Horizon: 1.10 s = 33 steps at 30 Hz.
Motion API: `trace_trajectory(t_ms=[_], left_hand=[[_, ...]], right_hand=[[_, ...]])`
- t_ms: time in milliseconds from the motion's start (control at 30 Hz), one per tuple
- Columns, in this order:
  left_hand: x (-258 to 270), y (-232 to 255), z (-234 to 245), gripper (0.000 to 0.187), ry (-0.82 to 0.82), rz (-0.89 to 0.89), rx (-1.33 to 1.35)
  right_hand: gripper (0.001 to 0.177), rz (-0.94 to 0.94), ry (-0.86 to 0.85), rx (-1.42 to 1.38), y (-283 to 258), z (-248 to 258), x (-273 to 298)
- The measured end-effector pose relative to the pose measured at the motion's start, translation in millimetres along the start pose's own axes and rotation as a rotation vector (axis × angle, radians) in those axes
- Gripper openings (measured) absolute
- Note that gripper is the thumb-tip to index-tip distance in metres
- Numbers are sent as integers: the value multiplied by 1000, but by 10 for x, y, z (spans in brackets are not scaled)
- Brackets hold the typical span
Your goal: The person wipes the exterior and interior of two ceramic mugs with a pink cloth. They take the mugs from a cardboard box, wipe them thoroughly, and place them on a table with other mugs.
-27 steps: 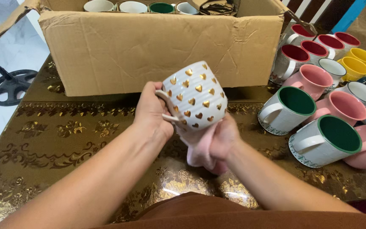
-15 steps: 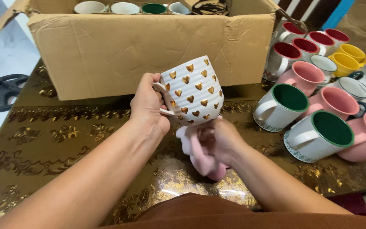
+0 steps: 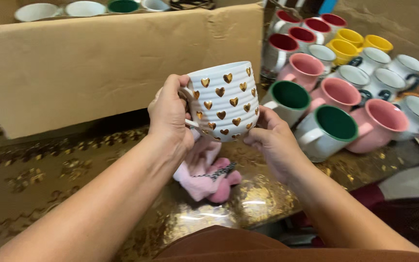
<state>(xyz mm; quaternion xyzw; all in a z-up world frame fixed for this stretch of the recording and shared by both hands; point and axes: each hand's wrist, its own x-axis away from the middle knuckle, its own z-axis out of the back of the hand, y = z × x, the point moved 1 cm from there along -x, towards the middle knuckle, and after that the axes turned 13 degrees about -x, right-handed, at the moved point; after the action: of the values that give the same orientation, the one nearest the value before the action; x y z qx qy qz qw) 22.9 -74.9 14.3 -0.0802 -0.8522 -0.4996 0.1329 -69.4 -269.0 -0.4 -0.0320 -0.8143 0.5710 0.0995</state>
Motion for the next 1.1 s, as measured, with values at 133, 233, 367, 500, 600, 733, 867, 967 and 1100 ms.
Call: trace_trajectory(t_ms=[133,233,367,500,600,733,867,967,1100], left_hand=[[-46,-126,-265,13,-31,-19,-16],[-60,-213,-474,13,-41,-67,-59],[-51,-325,-734,10,-129,-117,-12],[-117,-415,-917,11,-207,-267,-89],[-252,-434,-1000,16,-235,-376,-174],[-469,-405,-1073,18,-238,-424,-258],[-660,-262,-1133,29,-191,-521,-537],[-776,-131,-1167,36,-220,-536,-805],[-927,-84,-1141,48,-223,-262,-1166]], right_hand=[[69,45,-36,164,-190,213,37],[80,119,-163,195,-360,354,19],[100,170,-160,270,-556,503,-57],[113,267,-176,390,-697,616,-253],[116,386,-180,564,-831,690,-503],[128,295,-152,589,-915,743,-852],[129,353,-227,484,-862,716,-1193],[128,416,-210,524,-812,763,-1385],[124,609,-218,698,-753,857,-1568]])
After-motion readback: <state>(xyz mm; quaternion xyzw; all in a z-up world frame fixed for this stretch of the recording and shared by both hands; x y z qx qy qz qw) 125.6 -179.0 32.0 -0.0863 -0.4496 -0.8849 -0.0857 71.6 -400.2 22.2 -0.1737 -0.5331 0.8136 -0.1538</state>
